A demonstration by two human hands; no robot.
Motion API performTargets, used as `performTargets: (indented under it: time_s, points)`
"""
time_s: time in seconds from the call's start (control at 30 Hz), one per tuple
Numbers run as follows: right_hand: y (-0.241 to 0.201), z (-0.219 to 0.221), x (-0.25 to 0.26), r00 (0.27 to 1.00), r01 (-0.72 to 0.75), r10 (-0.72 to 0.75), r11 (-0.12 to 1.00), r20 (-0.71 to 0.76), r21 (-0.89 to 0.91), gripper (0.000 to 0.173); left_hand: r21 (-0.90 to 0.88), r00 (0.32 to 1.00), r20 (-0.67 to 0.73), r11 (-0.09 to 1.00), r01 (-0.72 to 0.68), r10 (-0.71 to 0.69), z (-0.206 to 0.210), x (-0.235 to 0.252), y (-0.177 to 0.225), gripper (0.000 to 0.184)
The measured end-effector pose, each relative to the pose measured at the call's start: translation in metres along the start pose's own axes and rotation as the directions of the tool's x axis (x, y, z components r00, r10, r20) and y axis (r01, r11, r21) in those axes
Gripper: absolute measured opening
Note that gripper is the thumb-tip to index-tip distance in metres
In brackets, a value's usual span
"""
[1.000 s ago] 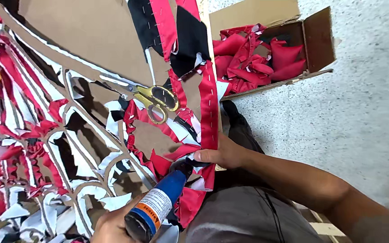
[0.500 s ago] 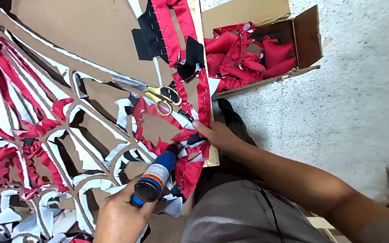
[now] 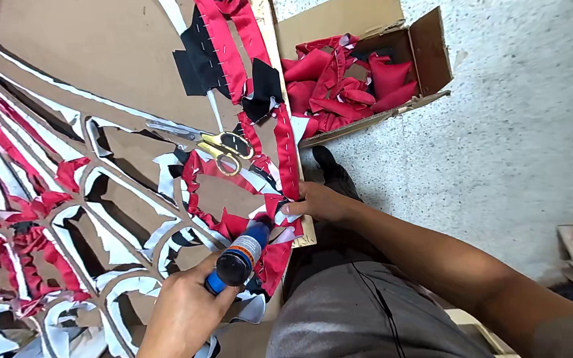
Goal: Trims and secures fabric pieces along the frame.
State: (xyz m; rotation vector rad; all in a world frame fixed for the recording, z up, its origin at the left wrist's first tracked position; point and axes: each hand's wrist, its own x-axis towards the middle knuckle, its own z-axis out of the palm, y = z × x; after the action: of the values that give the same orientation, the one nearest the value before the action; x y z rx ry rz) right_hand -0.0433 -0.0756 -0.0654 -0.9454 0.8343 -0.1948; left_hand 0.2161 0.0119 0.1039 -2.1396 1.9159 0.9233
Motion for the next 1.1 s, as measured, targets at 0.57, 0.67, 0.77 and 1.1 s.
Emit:
performTargets:
  time_s: [0.57,0.67,0.77,1.1]
  points:
    - [-0.009,0.007,0.003,0.983,-0.025,0.005,0.994,-0.186,-0.106,0.048,0.029,0.999,-0.041,0.999,-0.021,0.022,0.017,0.018,0.015,0.037]
    - [-0.003,-0.004,0.001,0.998,0.054,-0.055,0.998,-0.036,-0.045,0.032,0.037,0.998,-0.061,0.999,-0.027,0.029,0.019,0.017,0.018,0.037]
    - [0.0,-0.017,0.0,0.989,0.065,-0.069,0.997,0.133,0.036,0.031,0.036,0.998,-0.061,0.999,-0.022,0.025,0.019,0.017,0.017,0.037]
    - [-0.003,-0.027,0.004,0.977,0.075,-0.068,0.997,0.201,-0.024,0.03,0.053,1.0,-0.013,0.998,-0.025,0.026,0.015,0.028,0.025,0.034]
